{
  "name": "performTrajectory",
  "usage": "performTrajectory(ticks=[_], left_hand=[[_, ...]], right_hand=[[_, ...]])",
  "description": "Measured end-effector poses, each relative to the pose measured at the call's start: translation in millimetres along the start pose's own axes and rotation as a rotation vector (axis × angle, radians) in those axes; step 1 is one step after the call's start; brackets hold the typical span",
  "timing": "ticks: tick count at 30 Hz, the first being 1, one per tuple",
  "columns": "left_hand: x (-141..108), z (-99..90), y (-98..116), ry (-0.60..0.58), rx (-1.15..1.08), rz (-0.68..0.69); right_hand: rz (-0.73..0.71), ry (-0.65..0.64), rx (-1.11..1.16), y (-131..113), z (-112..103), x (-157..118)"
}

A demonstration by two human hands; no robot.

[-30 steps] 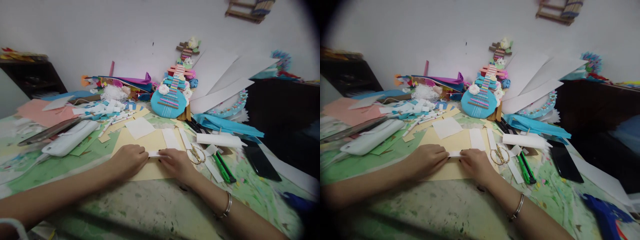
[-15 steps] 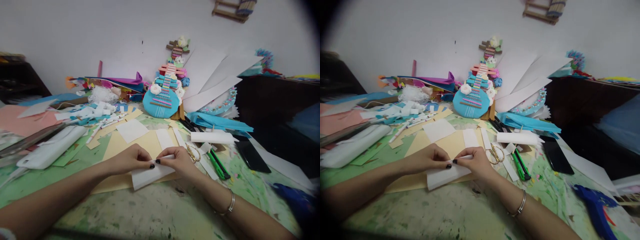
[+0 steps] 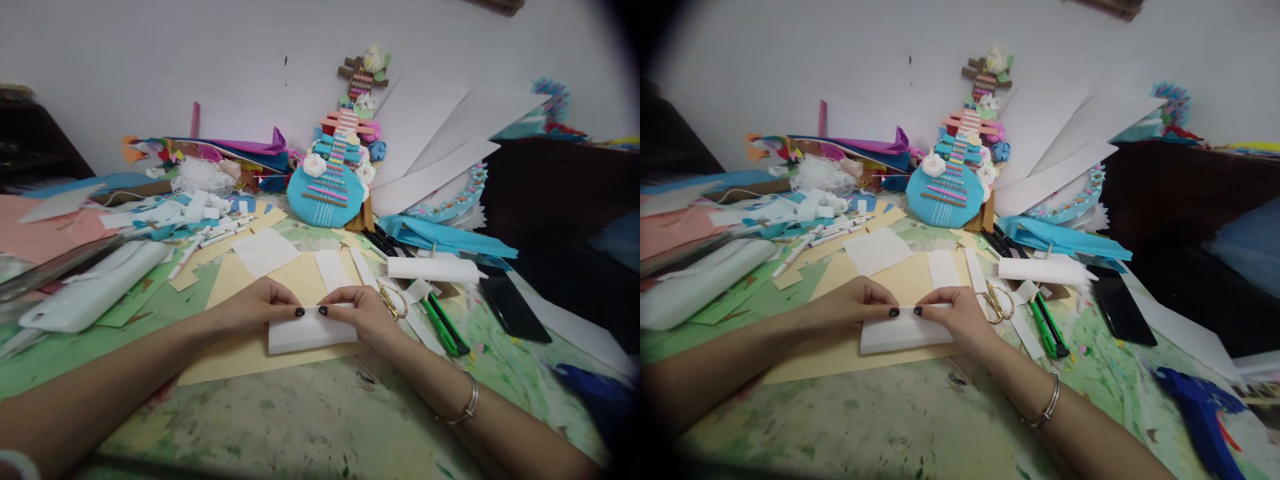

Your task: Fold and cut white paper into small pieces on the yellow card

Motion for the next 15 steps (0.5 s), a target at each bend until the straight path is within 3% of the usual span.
performTrajectory(ticks=[8,15], left_hand=[[7.0,5.8,3.5,0.063,0.031,0.049],[2.3,1.1,6.5,0.103,-0.019,0.029]], right_hand=[[-0.057,-0.051,-0.066,-5.9,11.0,-7.7],[-0.051,-0.038,0.046,-4.0,8.0,-6.0]])
Point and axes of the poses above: each hand's wrist, its own x-axis towards the middle knuckle, its own z-axis out of the palm, y = z × x, the point moved 5 cm from there along x, towards the middle knuckle, and after that the axes turned 15 degrees about x, right-handed, at the moved point
